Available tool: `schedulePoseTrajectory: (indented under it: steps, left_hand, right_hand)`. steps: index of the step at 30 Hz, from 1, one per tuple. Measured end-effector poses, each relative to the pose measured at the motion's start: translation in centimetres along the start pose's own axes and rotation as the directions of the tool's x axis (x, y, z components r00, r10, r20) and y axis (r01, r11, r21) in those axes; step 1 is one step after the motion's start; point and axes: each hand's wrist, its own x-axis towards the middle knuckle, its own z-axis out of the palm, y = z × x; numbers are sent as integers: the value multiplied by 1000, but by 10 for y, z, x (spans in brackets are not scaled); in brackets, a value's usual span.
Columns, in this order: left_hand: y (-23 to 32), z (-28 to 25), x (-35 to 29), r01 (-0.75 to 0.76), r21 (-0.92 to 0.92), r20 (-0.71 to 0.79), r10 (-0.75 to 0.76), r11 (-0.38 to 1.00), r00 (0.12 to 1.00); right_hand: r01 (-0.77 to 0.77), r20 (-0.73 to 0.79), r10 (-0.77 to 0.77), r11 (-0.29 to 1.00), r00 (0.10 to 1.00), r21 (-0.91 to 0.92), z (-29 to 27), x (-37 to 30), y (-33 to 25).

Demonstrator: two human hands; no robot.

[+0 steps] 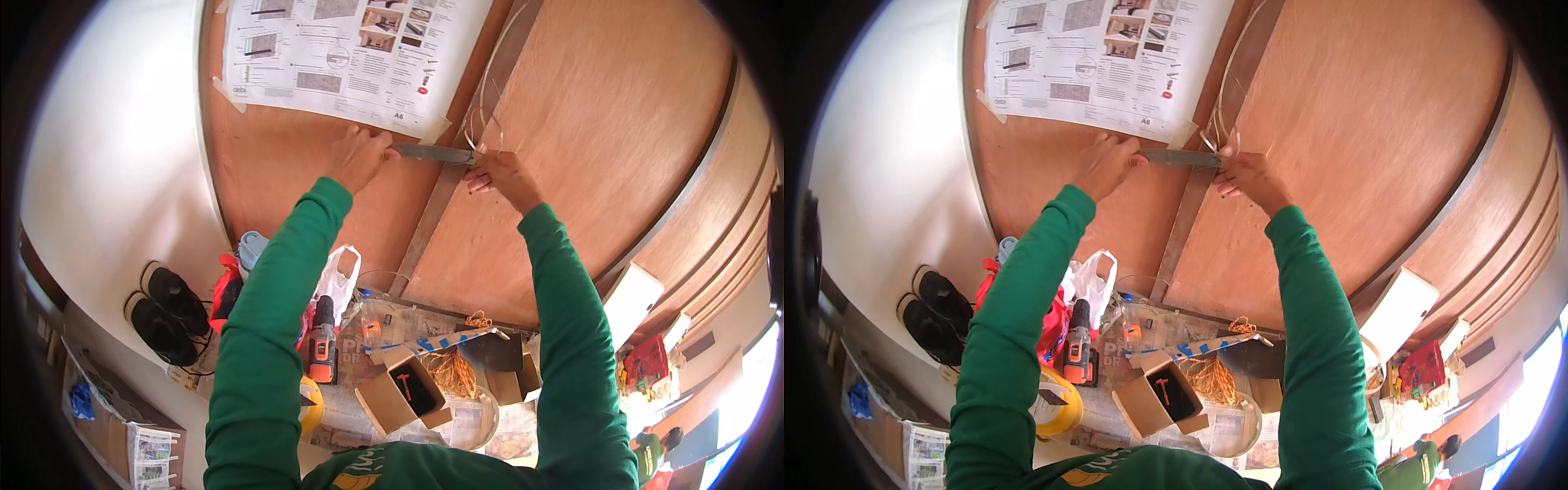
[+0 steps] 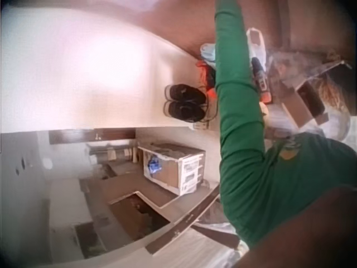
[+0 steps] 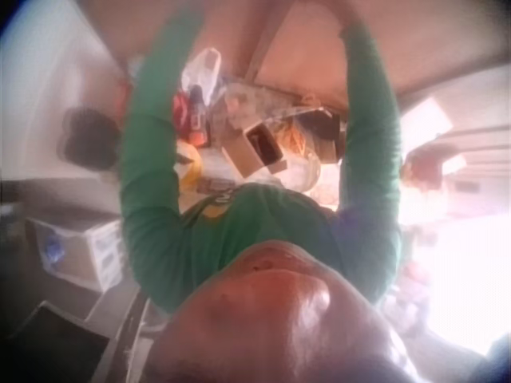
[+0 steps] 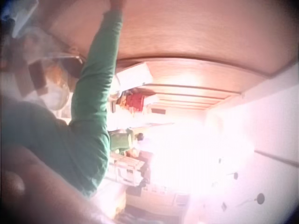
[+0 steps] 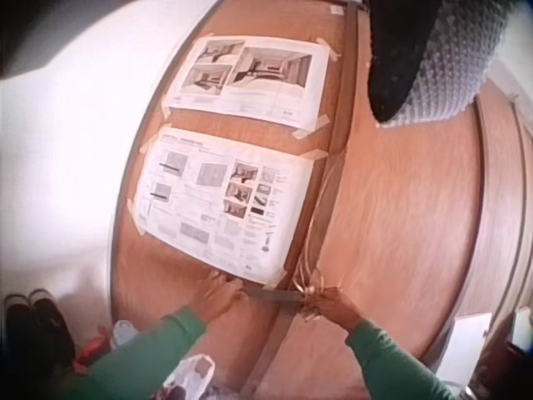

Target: The person uses a metal ruler to measure and mark a wooden panel mounted on a wall, referencing a printed instruction sheet. They then pick up a white cabinet door and place it against the wall to check alignment. The person continues to measure and mark the wooden panel with a pencil.

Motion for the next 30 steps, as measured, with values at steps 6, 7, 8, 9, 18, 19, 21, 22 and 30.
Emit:
schedulePoseTrajectory:
  steps: [6, 7, 8, 9, 18, 19, 21, 22, 30]
  left_hand:
    - [-5, -10, 0, 16, 30, 98, -19, 999, 995]
    - [-2, -13, 1, 30, 23, 139, -33, 999, 990]
    - [-1, -14, 0, 28, 24, 134, -31, 999, 990]
    - [1, -12, 0, 23, 16, 124, -25, 1000, 992]
    - [0, -9, -1, 41, 78, 60, -46, 996, 997]
    - [0, -9, -2, 44, 81, 80, -50, 996, 995]
    - [3, -8, -2, 40, 76, 58, -44, 996, 997]
    - [5, -8, -1, 38, 74, 47, -41, 997, 998]
    - [0, -11, 0, 24, -3, 84, -23, 1000, 996]
  right_hand:
    - [375, -415, -605, 773, 680, -512, 41, -24, -24]
    - [347, -388, -627, 735, 676, -583, 42, -22, -24]
    - [322, -355, -649, 689, 673, -649, 40, -15, -27]
    - [292, -318, -670, 632, 671, -718, 37, -10, -31]
    - [425, -359, -640, 742, 679, -518, 37, -6, -42]
    - [402, -363, -674, 701, 643, -589, 41, -8, -46]
    - [356, -311, -665, 669, 679, -653, 30, -2, -49]
    - [333, -285, -658, 650, 697, -683, 24, 0, -51]
    - [377, -228, -794, 493, 564, -784, 37, 4, -59]
